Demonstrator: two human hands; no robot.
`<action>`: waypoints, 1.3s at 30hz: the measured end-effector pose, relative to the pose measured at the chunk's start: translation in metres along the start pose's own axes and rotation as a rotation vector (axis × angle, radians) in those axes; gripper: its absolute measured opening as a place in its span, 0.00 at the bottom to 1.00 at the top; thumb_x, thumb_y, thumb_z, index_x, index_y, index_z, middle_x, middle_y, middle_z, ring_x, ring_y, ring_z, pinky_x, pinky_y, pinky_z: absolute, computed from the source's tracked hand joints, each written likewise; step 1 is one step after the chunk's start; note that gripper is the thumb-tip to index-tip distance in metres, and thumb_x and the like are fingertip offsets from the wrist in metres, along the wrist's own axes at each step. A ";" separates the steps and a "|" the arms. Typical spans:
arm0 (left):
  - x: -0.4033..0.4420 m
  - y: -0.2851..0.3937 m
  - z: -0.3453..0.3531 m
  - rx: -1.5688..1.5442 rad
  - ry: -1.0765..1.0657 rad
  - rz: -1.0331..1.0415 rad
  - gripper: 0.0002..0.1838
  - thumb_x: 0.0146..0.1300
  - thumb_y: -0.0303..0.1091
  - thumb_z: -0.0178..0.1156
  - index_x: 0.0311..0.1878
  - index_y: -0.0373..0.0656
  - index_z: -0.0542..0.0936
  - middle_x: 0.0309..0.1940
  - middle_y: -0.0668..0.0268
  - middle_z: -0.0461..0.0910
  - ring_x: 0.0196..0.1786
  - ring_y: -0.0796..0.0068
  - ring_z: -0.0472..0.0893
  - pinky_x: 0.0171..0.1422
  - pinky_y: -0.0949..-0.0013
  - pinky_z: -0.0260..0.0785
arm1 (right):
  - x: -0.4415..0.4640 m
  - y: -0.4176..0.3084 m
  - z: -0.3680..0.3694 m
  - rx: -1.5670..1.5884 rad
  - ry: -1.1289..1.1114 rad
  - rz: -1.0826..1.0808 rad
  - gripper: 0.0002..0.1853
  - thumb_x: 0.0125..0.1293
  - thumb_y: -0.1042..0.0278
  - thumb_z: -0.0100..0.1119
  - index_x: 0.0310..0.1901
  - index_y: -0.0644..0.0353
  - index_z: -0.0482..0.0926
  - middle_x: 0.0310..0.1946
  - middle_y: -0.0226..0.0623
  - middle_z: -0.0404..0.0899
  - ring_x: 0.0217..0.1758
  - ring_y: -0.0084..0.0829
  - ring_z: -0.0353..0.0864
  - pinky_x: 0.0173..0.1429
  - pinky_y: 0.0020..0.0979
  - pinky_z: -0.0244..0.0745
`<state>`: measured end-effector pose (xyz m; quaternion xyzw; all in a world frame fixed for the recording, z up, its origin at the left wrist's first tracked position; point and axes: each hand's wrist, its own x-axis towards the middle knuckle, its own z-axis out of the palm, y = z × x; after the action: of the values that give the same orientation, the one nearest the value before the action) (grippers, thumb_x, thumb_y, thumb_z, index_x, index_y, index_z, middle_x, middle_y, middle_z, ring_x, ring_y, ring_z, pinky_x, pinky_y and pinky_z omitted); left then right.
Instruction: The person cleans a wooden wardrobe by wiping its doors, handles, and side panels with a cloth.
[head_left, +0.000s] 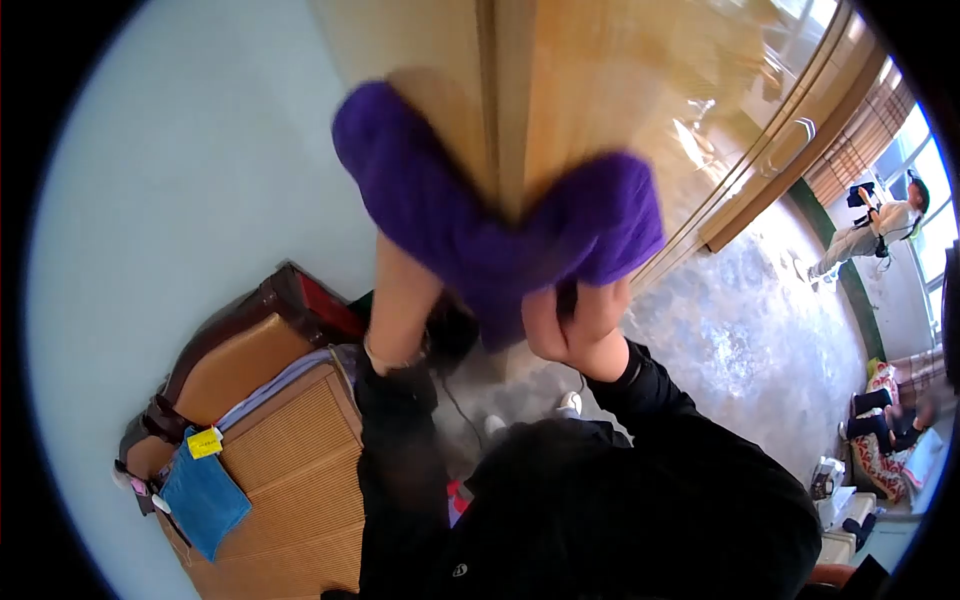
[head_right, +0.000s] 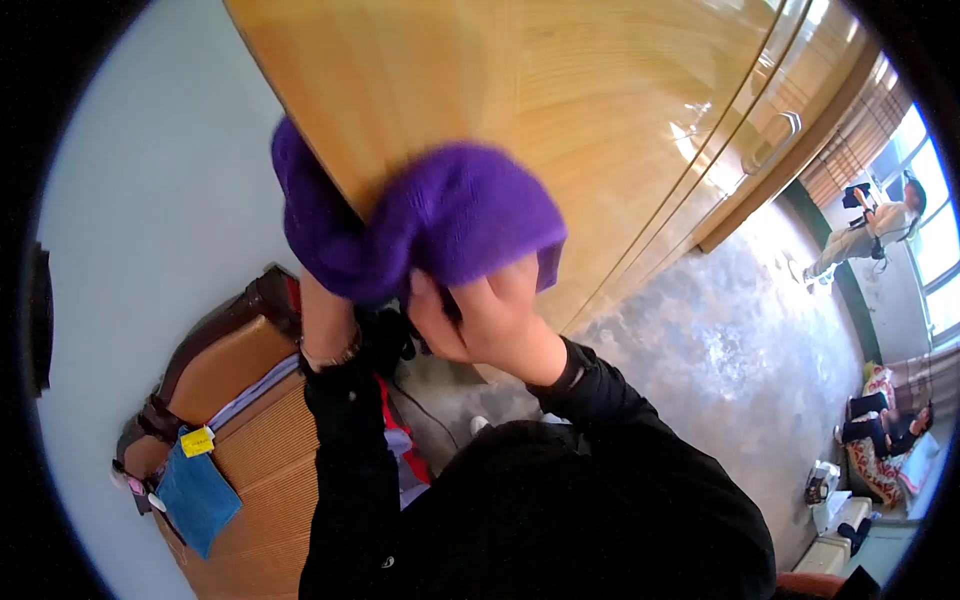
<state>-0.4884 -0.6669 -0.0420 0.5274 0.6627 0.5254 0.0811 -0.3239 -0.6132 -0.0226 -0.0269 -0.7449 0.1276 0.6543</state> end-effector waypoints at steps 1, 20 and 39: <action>0.012 0.003 -0.004 0.080 0.082 0.250 0.21 0.62 0.34 0.52 0.56 0.34 0.66 0.53 0.51 0.70 0.54 0.57 0.71 0.56 0.64 0.62 | 0.013 -0.005 0.004 0.003 0.057 -0.011 0.13 0.43 0.74 0.58 0.35 0.67 0.77 0.39 0.49 0.75 0.44 0.52 0.73 0.54 0.45 0.63; -0.123 -0.189 0.141 -0.233 0.235 -0.144 0.23 0.64 0.34 0.50 0.60 0.35 0.62 0.57 0.54 0.67 0.57 0.62 0.68 0.59 0.67 0.61 | -0.157 0.048 0.031 -0.114 -0.624 0.130 0.17 0.50 0.70 0.57 0.46 0.53 0.77 0.37 0.38 0.77 0.40 0.41 0.76 0.40 0.33 0.72; -0.134 -0.056 0.089 -0.409 0.206 -0.149 0.21 0.65 0.34 0.49 0.58 0.32 0.65 0.56 0.54 0.69 0.57 0.62 0.69 0.61 0.68 0.59 | -0.087 0.047 -0.046 -0.225 -0.381 0.073 0.24 0.54 0.68 0.52 0.53 0.69 0.67 0.52 0.53 0.67 0.58 0.51 0.63 0.63 0.43 0.54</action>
<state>-0.4061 -0.7118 -0.1844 0.3935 0.5845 0.6921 0.1566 -0.2720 -0.5784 -0.1121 -0.1020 -0.8632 0.0703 0.4895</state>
